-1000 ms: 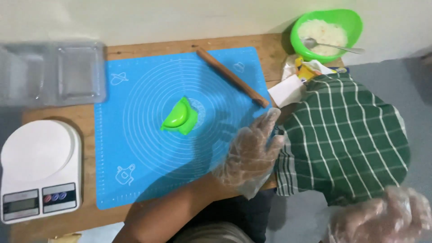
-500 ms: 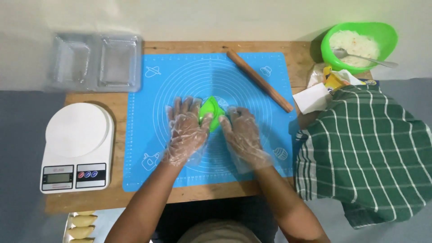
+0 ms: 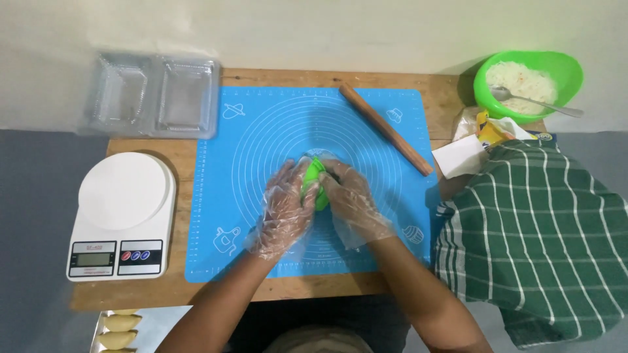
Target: Rolling out dough, adding filling, and using a mold to shape and seal a pastry.
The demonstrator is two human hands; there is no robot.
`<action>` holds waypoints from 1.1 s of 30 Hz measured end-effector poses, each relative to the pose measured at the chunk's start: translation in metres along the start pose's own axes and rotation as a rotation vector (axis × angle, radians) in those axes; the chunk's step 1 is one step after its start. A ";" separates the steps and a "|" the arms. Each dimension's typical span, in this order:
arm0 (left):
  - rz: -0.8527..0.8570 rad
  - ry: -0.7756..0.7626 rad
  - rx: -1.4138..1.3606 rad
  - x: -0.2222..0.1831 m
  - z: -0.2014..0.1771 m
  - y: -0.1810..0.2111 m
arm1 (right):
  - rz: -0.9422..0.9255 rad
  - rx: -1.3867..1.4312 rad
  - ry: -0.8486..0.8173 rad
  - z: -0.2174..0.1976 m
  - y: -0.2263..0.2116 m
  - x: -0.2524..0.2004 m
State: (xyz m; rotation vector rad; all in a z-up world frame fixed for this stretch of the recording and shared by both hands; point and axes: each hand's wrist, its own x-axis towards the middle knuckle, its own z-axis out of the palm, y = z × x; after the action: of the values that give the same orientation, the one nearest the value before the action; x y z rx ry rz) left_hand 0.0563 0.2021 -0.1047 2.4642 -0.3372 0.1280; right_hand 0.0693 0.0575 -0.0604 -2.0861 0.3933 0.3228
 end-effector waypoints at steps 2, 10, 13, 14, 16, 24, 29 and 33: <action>0.052 0.038 -0.077 0.003 -0.001 -0.003 | -0.070 0.122 -0.004 -0.004 -0.016 -0.009; -0.383 -0.017 -0.901 0.010 -0.049 0.039 | -0.217 0.425 -0.038 -0.003 -0.002 -0.004; -0.488 0.047 -1.188 0.019 -0.048 0.054 | -0.082 0.411 0.052 0.008 0.000 0.010; -0.527 0.067 -1.290 0.022 -0.043 0.057 | -0.007 0.463 0.125 0.015 0.004 0.020; -0.493 0.102 -1.344 0.023 -0.028 0.061 | -0.031 0.658 0.236 0.019 -0.008 0.021; -0.626 0.143 -1.379 0.033 0.009 0.063 | -0.029 0.438 0.386 0.018 0.022 0.058; -0.707 0.193 -1.353 0.034 0.007 0.071 | 0.027 0.476 0.472 0.026 0.059 0.095; -0.721 0.215 -1.370 0.033 -0.001 0.076 | 0.058 0.463 0.454 0.022 0.048 0.082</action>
State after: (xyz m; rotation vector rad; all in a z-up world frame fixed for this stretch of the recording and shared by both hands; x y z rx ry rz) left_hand 0.0671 0.1376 -0.0539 1.0703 0.4539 -0.1226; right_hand 0.1231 0.0403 -0.1394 -1.6775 0.7245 -0.2039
